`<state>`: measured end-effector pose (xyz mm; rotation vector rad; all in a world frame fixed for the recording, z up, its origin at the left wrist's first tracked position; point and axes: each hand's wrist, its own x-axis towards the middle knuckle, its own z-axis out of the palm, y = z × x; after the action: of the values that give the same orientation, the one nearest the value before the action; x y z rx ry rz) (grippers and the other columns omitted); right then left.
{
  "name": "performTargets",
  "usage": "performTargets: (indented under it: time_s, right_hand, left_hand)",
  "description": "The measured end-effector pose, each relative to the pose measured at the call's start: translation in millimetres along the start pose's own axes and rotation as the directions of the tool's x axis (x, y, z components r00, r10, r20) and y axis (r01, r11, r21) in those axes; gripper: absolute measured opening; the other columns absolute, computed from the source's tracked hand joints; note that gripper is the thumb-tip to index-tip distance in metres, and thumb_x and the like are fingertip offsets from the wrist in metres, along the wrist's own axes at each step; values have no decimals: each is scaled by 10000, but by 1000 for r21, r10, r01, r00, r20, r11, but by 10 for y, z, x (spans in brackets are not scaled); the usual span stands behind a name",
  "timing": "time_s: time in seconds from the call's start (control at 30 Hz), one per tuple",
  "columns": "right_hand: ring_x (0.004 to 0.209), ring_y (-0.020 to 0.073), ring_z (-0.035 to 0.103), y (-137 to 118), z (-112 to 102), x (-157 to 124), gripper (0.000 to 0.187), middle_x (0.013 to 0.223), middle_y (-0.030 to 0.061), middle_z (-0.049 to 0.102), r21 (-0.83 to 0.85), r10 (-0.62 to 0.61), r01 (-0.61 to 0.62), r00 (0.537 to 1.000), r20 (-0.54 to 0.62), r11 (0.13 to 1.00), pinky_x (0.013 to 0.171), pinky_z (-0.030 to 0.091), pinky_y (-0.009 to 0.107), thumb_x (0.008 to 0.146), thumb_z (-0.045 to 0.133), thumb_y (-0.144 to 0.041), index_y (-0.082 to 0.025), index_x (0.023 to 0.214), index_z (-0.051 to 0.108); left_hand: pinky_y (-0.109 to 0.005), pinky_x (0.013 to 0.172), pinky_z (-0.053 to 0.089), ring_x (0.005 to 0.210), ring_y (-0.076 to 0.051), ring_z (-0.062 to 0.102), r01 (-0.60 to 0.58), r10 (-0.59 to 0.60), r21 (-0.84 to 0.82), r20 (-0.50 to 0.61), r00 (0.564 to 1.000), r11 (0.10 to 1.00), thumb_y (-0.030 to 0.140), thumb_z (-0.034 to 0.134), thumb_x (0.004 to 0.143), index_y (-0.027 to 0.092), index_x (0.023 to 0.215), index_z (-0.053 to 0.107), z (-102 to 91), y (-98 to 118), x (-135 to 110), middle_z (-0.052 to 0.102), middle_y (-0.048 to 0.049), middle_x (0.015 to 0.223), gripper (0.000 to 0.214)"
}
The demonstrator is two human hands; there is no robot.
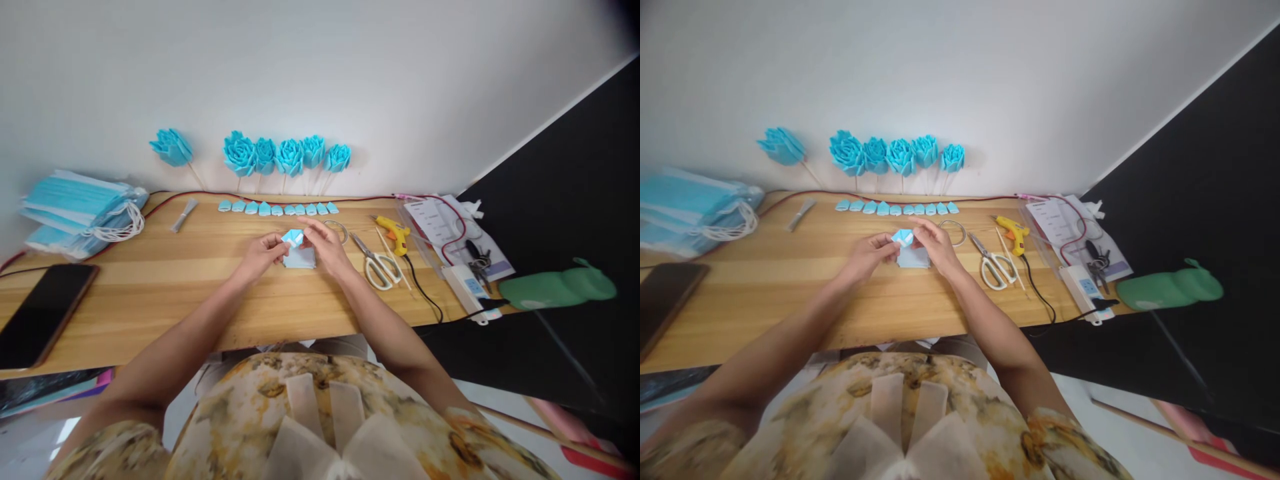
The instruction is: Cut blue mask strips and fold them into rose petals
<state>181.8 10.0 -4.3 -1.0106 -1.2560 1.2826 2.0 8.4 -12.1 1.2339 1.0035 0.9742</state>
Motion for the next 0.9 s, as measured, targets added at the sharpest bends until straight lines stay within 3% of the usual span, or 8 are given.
performTargets:
  time_s: [0.17, 0.57, 0.67, 0.73, 0.8, 0.83, 0.9]
  right_hand:
    - [715, 120, 579, 10, 6, 13, 470, 780, -30, 640, 0, -31, 31, 999, 16, 1000, 679, 517, 256, 734, 770, -392, -241, 1171, 687]
    - [664, 111, 557, 8, 4, 21, 362, 734, -35, 623, -51, -63, 59, 995, -71, 997, 665, 498, 262, 772, 713, -384, -237, 1103, 715]
    - [748, 139, 609, 11, -11, 29, 378, 819, 0, 671, -48, -49, 45, 995, -86, 998, 705, 528, 289, 806, 675, -450, -240, 1118, 708]
    - [803, 152, 628, 14, -23, 41, 392, 897, 25, 701, -14, -35, 34, 993, -116, 999, 709, 540, 293, 804, 673, -476, -239, 1115, 703]
    - [803, 147, 628, 18, -33, 54, 388, 919, 34, 709, 20, -26, 29, 989, -145, 999, 686, 542, 282, 783, 695, -467, -233, 1092, 704]
    - [789, 141, 625, 19, -37, 61, 381, 908, 32, 709, 33, -21, 27, 988, -152, 999, 675, 541, 275, 775, 704, -458, -230, 1081, 705]
    - [767, 132, 621, 19, -40, 71, 371, 886, 27, 707, 51, -17, 25, 988, -155, 998, 662, 540, 266, 764, 716, -447, -228, 1064, 706]
  left_hand:
    - [-229, 550, 375, 530, -77, 459, 8, -9, 30, 37, 999, 1000, 426, 740, 695, 173, 661, 579, 14, 19, -13, 573, 36, 590, 301]
    - [-225, 575, 396, 559, -80, 484, -31, 30, 10, 69, 997, 999, 433, 717, 738, 167, 680, 616, 12, 9, -6, 604, 17, 648, 290]
    - [-231, 563, 384, 543, -88, 468, -40, 41, 78, -13, 999, 996, 414, 690, 744, 171, 681, 615, -42, 56, 33, 593, 18, 627, 262]
    - [-240, 572, 386, 564, -104, 492, -61, 93, 218, -143, 985, 974, 377, 656, 764, 173, 687, 617, -165, 128, 67, 606, 6, 642, 222]
    - [-258, 626, 411, 639, -136, 555, -70, 223, 461, -286, 932, 885, 320, 608, 800, 170, 713, 632, -361, 224, 85, 646, -24, 702, 175]
    - [-274, 662, 424, 694, -161, 590, -47, 307, 600, -338, 890, 798, 297, 577, 823, 166, 742, 647, -477, 271, 84, 668, -46, 741, 169]
    - [-319, 741, 436, 839, -228, 636, 87, 429, 860, -336, 839, 503, 250, 521, 857, 161, 812, 687, -714, 339, 63, 712, -97, 858, 194]
